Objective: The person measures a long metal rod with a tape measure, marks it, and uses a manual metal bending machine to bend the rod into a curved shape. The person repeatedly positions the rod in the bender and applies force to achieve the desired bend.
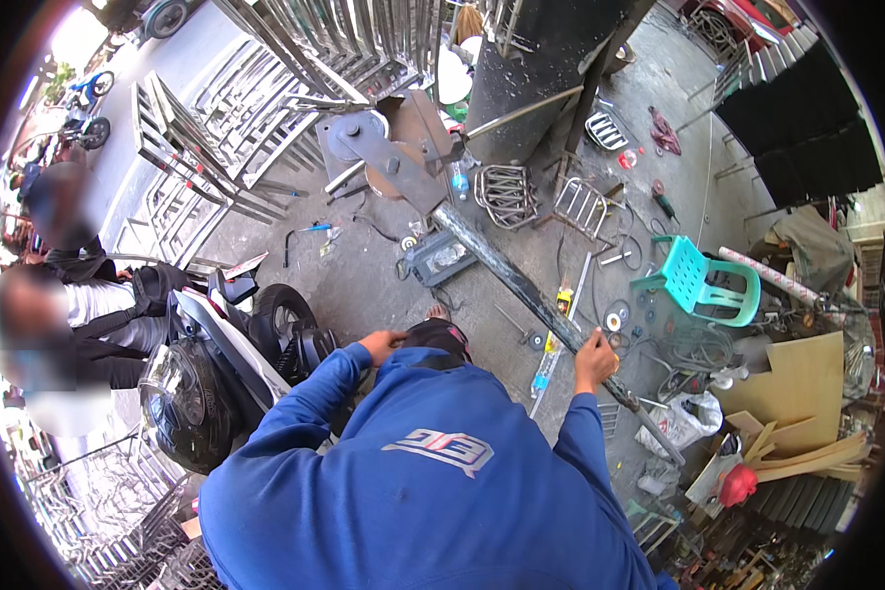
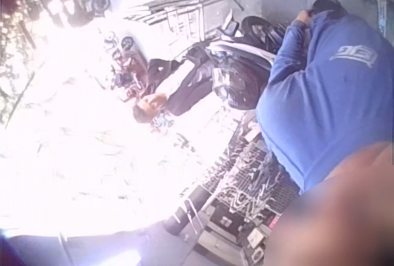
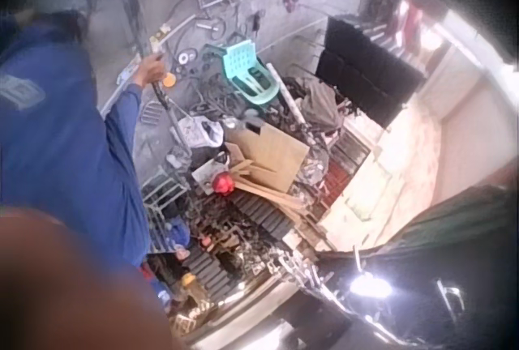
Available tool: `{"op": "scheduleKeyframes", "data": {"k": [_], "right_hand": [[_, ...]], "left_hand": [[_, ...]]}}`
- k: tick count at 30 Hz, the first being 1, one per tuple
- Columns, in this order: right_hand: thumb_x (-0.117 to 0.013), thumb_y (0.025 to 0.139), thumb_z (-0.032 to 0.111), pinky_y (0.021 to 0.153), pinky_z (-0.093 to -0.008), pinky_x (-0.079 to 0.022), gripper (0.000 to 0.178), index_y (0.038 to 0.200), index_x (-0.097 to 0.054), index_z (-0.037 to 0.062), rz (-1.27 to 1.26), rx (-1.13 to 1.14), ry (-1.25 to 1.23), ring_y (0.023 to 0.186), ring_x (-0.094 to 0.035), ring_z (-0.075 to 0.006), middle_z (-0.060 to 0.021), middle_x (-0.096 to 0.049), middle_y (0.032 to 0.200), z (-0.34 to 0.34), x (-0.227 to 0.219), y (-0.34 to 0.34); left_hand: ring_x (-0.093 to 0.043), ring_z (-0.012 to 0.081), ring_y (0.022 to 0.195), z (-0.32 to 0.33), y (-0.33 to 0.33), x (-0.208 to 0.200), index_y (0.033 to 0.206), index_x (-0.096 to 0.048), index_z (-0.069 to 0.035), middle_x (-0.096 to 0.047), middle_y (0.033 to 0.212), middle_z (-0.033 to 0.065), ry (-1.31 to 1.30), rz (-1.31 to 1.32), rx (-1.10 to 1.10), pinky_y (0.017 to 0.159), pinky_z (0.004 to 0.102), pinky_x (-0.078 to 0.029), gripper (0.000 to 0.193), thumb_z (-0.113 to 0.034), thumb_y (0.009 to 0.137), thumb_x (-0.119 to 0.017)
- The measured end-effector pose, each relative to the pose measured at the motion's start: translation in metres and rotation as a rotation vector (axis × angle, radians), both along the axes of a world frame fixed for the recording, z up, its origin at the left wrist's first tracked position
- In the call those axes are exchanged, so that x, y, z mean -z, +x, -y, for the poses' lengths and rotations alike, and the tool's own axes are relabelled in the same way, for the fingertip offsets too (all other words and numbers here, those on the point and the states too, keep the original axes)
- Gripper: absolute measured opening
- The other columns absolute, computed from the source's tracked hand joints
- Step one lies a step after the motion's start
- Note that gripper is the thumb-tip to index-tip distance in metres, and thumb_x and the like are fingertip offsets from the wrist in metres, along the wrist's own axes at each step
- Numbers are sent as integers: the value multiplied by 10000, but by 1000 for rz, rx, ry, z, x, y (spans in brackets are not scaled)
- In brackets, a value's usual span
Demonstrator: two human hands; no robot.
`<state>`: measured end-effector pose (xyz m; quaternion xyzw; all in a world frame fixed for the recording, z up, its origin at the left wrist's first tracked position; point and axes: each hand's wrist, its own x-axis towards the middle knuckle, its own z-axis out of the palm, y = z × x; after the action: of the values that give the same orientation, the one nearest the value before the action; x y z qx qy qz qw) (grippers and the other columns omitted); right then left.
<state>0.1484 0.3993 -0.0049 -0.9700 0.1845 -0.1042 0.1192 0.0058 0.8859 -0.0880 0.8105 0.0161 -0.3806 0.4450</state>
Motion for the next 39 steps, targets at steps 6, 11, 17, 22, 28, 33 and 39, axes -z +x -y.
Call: {"op": "scheduleKeyframes", "data": {"k": [6, 11, 17, 22, 28, 33, 39], "right_hand": [[-504, 1001, 447, 768, -513, -430, 513, 795, -764, 55, 39, -58, -32, 706, -618, -443, -197, -693, 734, 28, 10, 67], [-495, 1007, 449, 805, -517, -429, 521, 797, -766, 56, 53, -176, -27, 713, -628, -435, -206, -696, 741, 54, 12, 145], [-464, 1021, 460, 858, -514, -427, 540, 846, -779, 57, 66, -337, -71, 765, -653, -413, -203, -709, 774, 62, -1, 263], [-459, 1018, 475, 927, -474, -406, 535, 895, -791, 75, 47, -377, -128, 795, -664, -391, -179, -735, 832, 57, -2, 358], [-603, 950, 460, 1011, -534, -368, 411, 1156, -710, 121, 238, -319, -165, 1207, -551, -358, -197, -649, 1213, 50, -1, 388], [-818, 815, 426, 1074, -597, -394, 1041, 1603, -195, 153, 302, 608, 640, 1357, -409, -493, -340, -364, 1465, 3, 12, 370], [-919, 589, 479, 1004, -480, -505, 1202, 1494, -258, 45, 334, 790, 1173, 1205, -633, -276, -218, -610, 1364, -38, 20, 411]], "left_hand": [[-667, 379, 1114, 7, 5, 16, 1324, -627, -62, -688, 1197, 260, 26, 41, -118, 938, 434, -511, 527, -432, 950, -622], [-693, 235, 949, 0, -18, -18, 1352, -618, -61, -727, 1107, 170, -8, -207, -632, 804, 369, -545, 478, -276, 929, -672], [-659, 193, 1022, 44, -29, -46, 1440, -496, -5, -669, 1257, 122, -458, -253, -680, 861, 334, -536, 553, -163, 933, -645], [-695, 184, 863, 106, -41, -85, 1284, -640, -4, -734, 1113, 115, 123, -251, -762, 694, 341, -554, 425, -91, 869, -672], [-727, 229, 1035, 209, -59, -88, 1260, -644, 65, -729, 1149, 213, -371, 94, -1552, 909, 348, -564, 453, -159, 875, -722], [-712, 306, 1093, 234, -34, -55, 1198, -685, 46, -738, 1102, 228, 443, 121, -1479, 912, 408, -558, 403, -210, 889, -714], [-713, 283, 1057, 222, -11, -17, 1180, -691, 9, -747, 1074, 214, 237, -29, -1476, 896, 419, -537, 374, -263, 923, -681]]}}
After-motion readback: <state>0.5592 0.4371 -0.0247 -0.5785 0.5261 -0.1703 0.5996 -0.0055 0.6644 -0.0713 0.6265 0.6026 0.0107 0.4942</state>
